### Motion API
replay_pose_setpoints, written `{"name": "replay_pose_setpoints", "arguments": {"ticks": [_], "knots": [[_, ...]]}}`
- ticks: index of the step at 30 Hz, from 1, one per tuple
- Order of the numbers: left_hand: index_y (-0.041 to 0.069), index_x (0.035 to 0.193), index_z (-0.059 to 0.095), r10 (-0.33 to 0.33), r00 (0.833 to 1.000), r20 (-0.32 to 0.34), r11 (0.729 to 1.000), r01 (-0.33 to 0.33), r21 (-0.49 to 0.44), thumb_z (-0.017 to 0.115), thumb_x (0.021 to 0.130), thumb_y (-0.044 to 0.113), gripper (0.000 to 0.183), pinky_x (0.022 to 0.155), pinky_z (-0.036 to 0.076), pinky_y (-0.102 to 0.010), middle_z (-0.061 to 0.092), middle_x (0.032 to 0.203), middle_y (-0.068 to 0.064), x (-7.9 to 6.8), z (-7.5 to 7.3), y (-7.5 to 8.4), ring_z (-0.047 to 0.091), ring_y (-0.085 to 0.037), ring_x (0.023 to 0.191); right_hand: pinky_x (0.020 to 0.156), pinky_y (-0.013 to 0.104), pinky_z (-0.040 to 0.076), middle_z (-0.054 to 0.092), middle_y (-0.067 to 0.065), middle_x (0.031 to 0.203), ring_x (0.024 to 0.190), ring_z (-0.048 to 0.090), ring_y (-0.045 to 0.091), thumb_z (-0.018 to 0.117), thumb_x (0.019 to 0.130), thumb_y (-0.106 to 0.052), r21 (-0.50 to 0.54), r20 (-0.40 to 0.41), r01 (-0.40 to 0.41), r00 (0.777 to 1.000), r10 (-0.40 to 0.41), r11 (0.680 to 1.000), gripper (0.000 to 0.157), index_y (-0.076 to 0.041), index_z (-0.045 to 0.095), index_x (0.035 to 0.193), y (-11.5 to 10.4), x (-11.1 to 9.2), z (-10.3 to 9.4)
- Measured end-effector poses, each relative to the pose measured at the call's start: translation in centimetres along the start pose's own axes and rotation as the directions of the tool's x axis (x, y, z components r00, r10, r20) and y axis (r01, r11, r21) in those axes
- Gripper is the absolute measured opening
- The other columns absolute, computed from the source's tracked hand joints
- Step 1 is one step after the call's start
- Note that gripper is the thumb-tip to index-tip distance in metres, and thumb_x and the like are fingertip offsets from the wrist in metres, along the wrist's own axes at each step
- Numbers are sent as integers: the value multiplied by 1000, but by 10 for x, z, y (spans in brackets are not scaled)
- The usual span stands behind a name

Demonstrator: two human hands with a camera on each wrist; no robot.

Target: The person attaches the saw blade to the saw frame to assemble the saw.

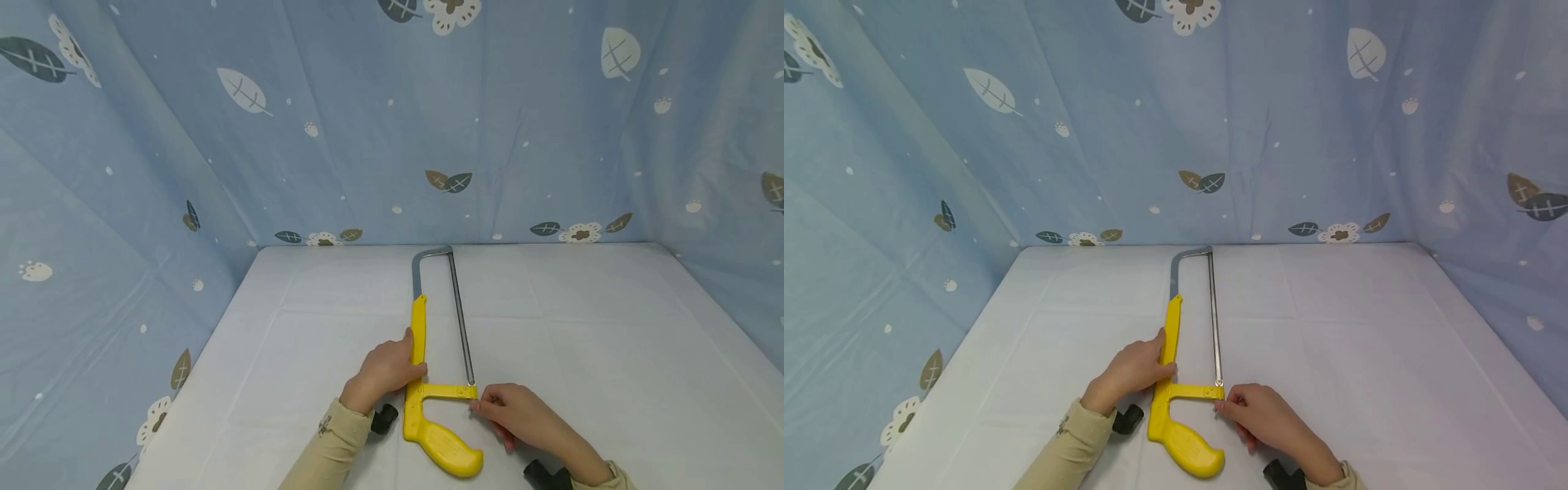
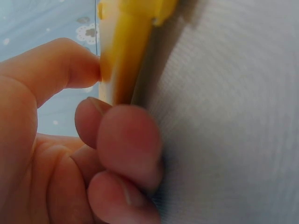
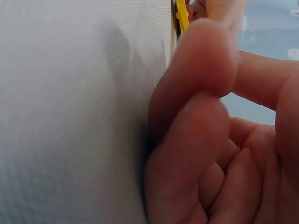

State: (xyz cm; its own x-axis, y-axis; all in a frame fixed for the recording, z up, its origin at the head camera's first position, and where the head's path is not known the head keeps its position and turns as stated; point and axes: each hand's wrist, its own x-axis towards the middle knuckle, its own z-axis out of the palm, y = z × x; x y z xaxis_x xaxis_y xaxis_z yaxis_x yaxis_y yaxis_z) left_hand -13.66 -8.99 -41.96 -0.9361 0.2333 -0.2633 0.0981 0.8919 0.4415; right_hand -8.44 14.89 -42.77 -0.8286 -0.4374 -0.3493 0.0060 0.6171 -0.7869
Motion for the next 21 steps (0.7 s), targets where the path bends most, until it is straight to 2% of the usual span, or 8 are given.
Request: {"name": "replay_pose_setpoints", "arguments": {"ticks": [21], "knots": [[3,141,22,5,1000,-1,1000,-5,-18,55,78,35,78,44,32,-26,44,59,-1,0,0,0,40,-15,47,37,27,35,47,-2,47,38,48,17,46,86,-50,-32,-1,0,1000,0,999,41,-12,56,72,-1,0,0]]}}
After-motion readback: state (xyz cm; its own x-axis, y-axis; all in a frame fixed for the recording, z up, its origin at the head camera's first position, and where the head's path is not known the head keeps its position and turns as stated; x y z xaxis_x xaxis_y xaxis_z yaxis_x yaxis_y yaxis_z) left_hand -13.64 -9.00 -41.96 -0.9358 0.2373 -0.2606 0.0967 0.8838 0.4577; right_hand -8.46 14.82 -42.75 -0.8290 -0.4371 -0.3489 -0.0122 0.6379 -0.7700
